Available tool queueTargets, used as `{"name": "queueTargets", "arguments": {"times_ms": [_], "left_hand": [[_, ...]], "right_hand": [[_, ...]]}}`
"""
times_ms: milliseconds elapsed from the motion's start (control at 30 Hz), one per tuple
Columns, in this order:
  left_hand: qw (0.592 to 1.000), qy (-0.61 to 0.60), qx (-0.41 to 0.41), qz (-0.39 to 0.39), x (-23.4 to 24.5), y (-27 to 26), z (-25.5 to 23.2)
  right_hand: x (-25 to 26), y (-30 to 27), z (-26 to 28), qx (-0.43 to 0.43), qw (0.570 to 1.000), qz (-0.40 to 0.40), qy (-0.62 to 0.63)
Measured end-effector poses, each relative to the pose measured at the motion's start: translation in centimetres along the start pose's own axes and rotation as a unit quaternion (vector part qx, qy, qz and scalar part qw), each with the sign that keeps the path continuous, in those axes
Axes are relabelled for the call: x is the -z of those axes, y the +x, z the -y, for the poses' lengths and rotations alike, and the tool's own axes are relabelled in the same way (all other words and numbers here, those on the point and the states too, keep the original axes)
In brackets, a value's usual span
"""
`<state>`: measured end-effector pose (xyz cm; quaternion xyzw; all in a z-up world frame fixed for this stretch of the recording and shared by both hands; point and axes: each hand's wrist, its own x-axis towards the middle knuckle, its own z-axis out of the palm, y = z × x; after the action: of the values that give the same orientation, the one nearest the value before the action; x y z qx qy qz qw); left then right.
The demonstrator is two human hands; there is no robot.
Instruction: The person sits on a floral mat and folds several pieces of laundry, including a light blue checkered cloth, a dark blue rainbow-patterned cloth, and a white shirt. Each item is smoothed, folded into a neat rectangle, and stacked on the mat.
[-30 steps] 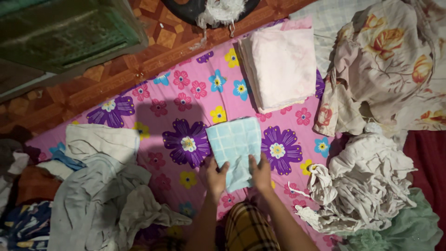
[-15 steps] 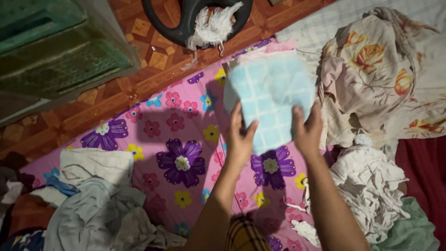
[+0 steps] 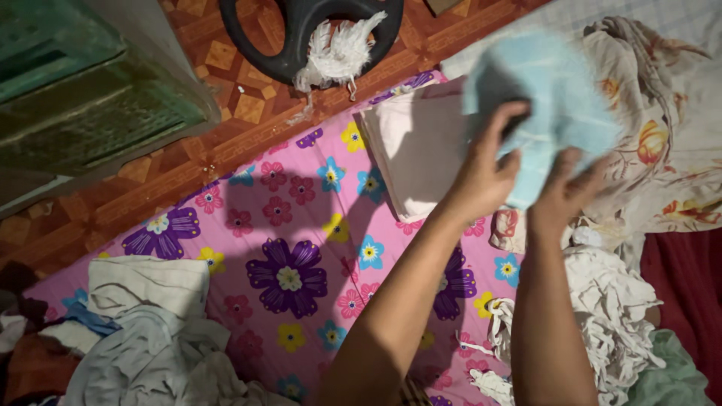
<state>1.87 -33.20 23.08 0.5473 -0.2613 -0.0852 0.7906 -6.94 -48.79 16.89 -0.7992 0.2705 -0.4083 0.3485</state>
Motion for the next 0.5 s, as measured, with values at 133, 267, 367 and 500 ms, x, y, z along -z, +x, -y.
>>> {"name": "queueTargets", "arguments": {"times_ms": [133,267,367,500], "left_hand": [[0.998,-0.053,0.028,0.022,1.0,-0.6,0.7],[0.988,-0.11,0.074,-0.081,5.2,-4.2,6.4],[0.984,0.017,0.098,-0.15,8.4,-7.3,12.5],[0.949,0.0,0.239,-0.204,11.5,-9.9,16.5]], "right_hand": [[1.1,0.4,-2.7,0.056,0.995,-0.026,0.081],[-2.5,0.3,-4.0,0.068,0.996,0.056,0.006],[-5.5,-2.1,-3.8,-0.076,0.978,0.194,0.026],[-7.6,-5.9,-2.5,0.003,0.979,0.193,-0.059]]}}
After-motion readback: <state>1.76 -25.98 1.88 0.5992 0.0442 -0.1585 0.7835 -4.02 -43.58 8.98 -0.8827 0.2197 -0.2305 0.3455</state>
